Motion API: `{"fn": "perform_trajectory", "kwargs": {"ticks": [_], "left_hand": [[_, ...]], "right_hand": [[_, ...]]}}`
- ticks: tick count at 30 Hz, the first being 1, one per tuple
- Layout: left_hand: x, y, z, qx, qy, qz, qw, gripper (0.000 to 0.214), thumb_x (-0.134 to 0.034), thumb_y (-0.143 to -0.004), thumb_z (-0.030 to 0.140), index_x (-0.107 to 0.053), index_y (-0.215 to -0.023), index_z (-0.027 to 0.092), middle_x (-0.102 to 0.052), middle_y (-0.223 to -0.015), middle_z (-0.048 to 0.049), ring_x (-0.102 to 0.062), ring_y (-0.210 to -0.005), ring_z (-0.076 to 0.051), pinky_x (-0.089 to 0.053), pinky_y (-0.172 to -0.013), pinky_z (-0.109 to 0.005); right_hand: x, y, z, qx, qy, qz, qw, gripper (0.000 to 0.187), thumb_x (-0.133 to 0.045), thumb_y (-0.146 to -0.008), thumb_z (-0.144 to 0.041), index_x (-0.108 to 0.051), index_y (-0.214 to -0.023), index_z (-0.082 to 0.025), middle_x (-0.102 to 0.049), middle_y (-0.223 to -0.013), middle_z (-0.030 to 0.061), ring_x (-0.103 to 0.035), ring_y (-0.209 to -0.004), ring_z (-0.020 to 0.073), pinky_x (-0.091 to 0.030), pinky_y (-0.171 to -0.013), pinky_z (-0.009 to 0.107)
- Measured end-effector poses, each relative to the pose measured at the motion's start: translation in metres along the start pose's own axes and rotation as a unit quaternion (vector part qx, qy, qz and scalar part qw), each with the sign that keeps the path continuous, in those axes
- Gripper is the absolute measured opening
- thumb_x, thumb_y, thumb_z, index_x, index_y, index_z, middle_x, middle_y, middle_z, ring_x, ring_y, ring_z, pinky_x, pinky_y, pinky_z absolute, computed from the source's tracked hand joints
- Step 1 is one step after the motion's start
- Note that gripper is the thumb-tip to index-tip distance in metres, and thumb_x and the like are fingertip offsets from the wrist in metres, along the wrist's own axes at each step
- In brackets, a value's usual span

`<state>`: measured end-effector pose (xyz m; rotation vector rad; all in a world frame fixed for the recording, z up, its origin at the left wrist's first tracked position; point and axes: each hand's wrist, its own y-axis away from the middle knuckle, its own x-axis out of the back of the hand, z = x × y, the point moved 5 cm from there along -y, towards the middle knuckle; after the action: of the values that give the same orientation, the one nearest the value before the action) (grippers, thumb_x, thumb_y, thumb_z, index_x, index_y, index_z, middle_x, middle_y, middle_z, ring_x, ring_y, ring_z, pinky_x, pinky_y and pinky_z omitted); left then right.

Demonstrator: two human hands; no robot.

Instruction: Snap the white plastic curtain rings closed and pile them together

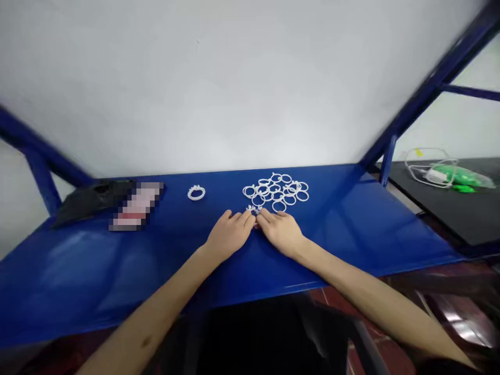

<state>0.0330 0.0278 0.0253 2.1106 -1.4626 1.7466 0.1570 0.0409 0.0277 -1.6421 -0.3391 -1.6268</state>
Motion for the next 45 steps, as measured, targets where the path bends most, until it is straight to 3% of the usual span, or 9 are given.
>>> {"fn": "perform_trajectory", "kwargs": {"ticks": [5,8,11,15,18,22,30,37,45], "left_hand": [[0.002,0.001,-0.022,0.035,0.014,0.006,0.999,0.02,-0.046,-0.099,0.014,-0.062,-0.09,0.019,-0.068,-0.084,-0.0033,-0.059,-0.077,-0.021,-0.038,-0.072,-0.036],[-0.005,0.011,-0.054,0.115,0.012,-0.028,0.993,0.022,-0.044,-0.099,0.013,-0.065,-0.093,0.019,-0.069,-0.087,-0.0054,-0.059,-0.083,-0.024,-0.039,-0.072,-0.037],[-0.014,0.03,-0.088,0.192,0.004,-0.075,0.979,0.022,-0.046,-0.097,0.014,-0.067,-0.099,0.017,-0.071,-0.096,-0.0095,-0.058,-0.094,-0.028,-0.04,-0.076,-0.04],[-0.021,0.052,-0.117,0.267,-0.006,-0.108,0.958,0.023,-0.049,-0.094,0.02,-0.072,-0.098,0.018,-0.072,-0.105,-0.0108,-0.054,-0.099,-0.033,-0.04,-0.076,-0.045],[-0.022,0.056,-0.119,0.289,-0.002,-0.117,0.95,0.025,-0.052,-0.091,0.019,-0.072,-0.105,0.019,-0.071,-0.113,-0.0103,-0.053,-0.102,-0.034,-0.041,-0.078,-0.047],[-0.013,0.048,-0.11,0.322,-0.001,-0.103,0.941,0.03,-0.057,-0.088,0.023,-0.069,-0.115,0.018,-0.068,-0.12,-0.0128,-0.052,-0.106,-0.036,-0.045,-0.082,-0.048],[-0.01,0.032,-0.089,0.35,0.04,-0.09,0.932,0.034,-0.055,-0.092,0.034,-0.068,-0.117,0.016,-0.062,-0.126,-0.0164,-0.053,-0.116,-0.037,-0.048,-0.093,-0.05],[-0.033,0.051,-0.116,0.434,0.068,-0.146,0.886,0.073,-0.051,-0.092,0.048,-0.039,-0.151,0.005,-0.039,-0.156,-0.0238,-0.038,-0.141,-0.04,-0.038,-0.114,-0.052],[-0.047,0.064,-0.128,0.468,0.124,-0.196,0.853,0.083,-0.04,-0.094,0.056,-0.029,-0.155,0.001,-0.03,-0.161,-0.0226,-0.029,-0.149,-0.039,-0.028,-0.121,-0.052]], "right_hand": [[0.015,0.0,0.015,0.049,-0.153,0.102,0.982,0.029,-0.043,-0.106,-0.03,-0.059,-0.125,-0.016,-0.066,-0.129,0.0108,-0.07,-0.096,0.0167,-0.057,-0.076,0.029],[0.027,0.001,0.043,-0.025,-0.199,0.155,0.967,0.029,-0.048,-0.104,-0.033,-0.058,-0.126,-0.017,-0.064,-0.128,0.011,-0.069,-0.09,0.0161,-0.058,-0.074,0.029],[0.026,0.002,0.074,-0.102,-0.184,0.11,0.971,0.023,-0.055,-0.1,-0.037,-0.065,-0.112,-0.02,-0.066,-0.118,0.008,-0.068,-0.08,0.0159,-0.056,-0.07,0.031],[0.008,0.005,0.095,-0.1,-0.168,-0.033,0.98,0.025,-0.075,-0.086,-0.043,-0.071,-0.101,-0.022,-0.063,-0.113,0.0075,-0.065,-0.101,0.0246,-0.054,-0.08,0.035],[-0.004,0.007,0.095,-0.089,-0.185,-0.095,0.974,0.015,-0.072,-0.089,-0.031,-0.071,-0.1,-0.021,-0.062,-0.111,0.0074,-0.065,-0.094,0.0211,-0.053,-0.078,0.033],[-0.005,0.005,0.082,-0.059,-0.256,-0.103,0.959,0.009,-0.059,-0.094,-0.017,-0.068,-0.095,-0.019,-0.065,-0.102,0.0058,-0.063,-0.086,0.0161,-0.05,-0.079,0.03],[0.013,0.001,0.072,-0.102,-0.459,-0.078,0.879,0.014,-0.058,-0.093,-0.03,-0.063,-0.087,-0.018,-0.068,-0.084,0.0015,-0.06,-0.072,0.0131,-0.047,-0.069,0.027],[0.006,-0.001,0.065,-0.063,-0.268,0.025,0.961,0.014,-0.052,-0.098,-0.028,-0.063,-0.098,-0.018,-0.066,-0.099,0.0055,-0.06,-0.078,0.0145,-0.046,-0.072,0.028],[-0.011,-0.034,0.045,-0.024,-0.06,-0.039,0.997,0.023,-0.042,-0.103,-0.024,-0.063,-0.1,-0.015,-0.065,-0.102,0.0113,-0.059,-0.087,0.0197,-0.042,-0.073,0.031]]}}
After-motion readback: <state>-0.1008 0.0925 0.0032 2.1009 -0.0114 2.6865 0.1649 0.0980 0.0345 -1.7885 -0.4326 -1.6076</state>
